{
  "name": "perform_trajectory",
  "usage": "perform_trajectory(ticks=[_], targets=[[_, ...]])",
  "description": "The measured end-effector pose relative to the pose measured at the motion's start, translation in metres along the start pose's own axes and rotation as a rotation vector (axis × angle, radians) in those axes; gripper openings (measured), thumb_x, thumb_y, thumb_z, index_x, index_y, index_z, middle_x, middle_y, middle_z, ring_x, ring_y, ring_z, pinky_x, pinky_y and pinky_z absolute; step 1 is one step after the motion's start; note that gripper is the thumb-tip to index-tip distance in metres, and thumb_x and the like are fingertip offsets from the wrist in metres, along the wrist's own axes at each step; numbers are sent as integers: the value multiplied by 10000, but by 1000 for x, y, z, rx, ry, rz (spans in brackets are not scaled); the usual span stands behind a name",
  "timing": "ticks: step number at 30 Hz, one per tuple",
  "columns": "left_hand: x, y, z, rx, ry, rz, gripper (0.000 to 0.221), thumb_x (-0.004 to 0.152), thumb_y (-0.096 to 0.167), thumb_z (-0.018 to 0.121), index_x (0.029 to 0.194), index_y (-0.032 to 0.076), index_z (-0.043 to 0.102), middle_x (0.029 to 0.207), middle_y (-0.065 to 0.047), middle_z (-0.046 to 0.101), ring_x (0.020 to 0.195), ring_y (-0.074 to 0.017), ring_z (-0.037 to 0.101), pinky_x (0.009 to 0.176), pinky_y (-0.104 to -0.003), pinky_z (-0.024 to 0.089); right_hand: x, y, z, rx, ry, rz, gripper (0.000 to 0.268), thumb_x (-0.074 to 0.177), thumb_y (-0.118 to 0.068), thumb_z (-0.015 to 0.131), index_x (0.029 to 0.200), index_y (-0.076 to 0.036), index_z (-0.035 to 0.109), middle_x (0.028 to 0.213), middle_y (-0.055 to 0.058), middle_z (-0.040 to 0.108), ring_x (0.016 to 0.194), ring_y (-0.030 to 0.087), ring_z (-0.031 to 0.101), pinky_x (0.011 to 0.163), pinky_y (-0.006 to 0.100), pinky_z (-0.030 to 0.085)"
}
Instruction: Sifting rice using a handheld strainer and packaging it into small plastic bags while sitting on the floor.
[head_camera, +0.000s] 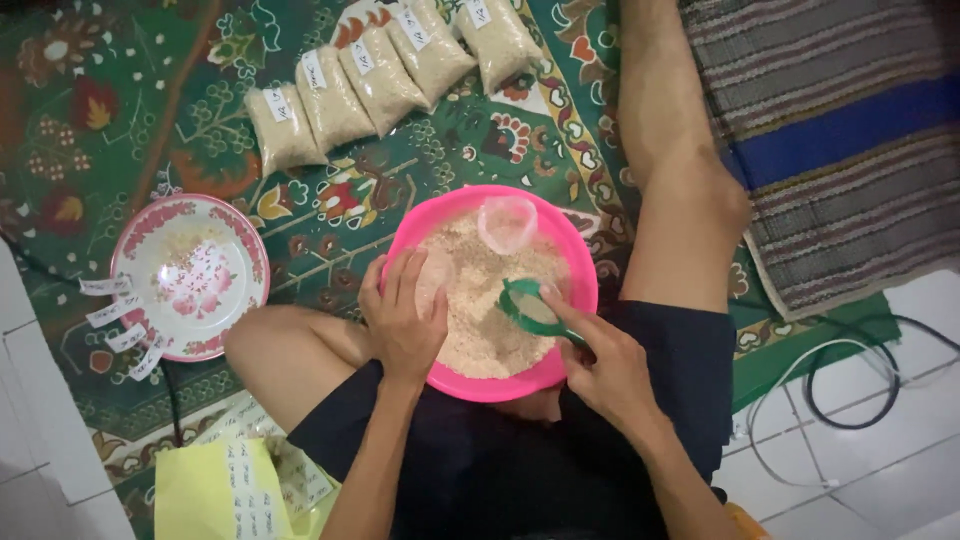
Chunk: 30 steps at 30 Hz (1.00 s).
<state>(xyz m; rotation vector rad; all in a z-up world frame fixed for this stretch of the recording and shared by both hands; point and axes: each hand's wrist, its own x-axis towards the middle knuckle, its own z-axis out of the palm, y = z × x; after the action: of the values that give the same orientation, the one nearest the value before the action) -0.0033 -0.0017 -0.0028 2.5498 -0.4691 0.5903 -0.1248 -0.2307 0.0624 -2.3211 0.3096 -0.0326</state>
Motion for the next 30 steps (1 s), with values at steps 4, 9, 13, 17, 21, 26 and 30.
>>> perform_trajectory(ticks=[4,9,13,17,21,26,30], targets=[[0,-1,-1,1,21,-11,468,866,277,774,1315,183,685,1332,-3,664,1281,-300,547,1080,-462,430,8,-17,-11,68,5,94,651,853,-39,683,1464,-258,634,790,154,744,650,392,713,562,464,529],[-3,-4,1,-13,-62,-60,520,858,305,807,1344,193,662,1363,14,647,1348,-276,495,1100,-433,395,9,2,-10,559,-181,304,738,824,21,700,1520,-151,525,585,107,663,431,206,578,443,304,450],[-6,-6,2,78,-128,-41,525,880,334,761,1377,223,629,1398,40,611,1390,-260,452,1112,-420,358,14,-24,-13,491,-176,292,729,833,-2,714,1523,-145,526,683,131,703,571,223,619,576,359,496],[-3,-4,0,78,-161,-43,585,843,322,799,1391,228,616,1397,46,615,1422,-268,423,1117,-433,342,17,-29,-16,390,-176,276,726,838,-45,750,1525,-150,541,835,161,778,800,258,702,805,455,574],[-3,-3,-3,84,-193,-49,621,838,339,809,1413,228,602,1395,55,625,1447,-254,407,1120,-432,336,18,-33,-19,324,-101,242,701,897,-43,691,1561,-160,503,806,167,773,788,249,706,791,433,561],[-4,-5,2,129,-224,-26,712,783,382,832,1437,247,582,1430,60,599,1456,-257,395,1127,-432,332,21,-21,-23,329,-143,209,730,838,-28,737,1526,-181,548,821,156,789,812,266,737,788,439,577],[-2,-3,1,111,-195,-18,744,725,387,869,1411,252,614,1397,60,626,1444,-270,419,1124,-433,351,22,-25,-28,398,-189,182,720,796,-41,789,1480,-162,598,954,177,827,927,293,770,881,508,583]])
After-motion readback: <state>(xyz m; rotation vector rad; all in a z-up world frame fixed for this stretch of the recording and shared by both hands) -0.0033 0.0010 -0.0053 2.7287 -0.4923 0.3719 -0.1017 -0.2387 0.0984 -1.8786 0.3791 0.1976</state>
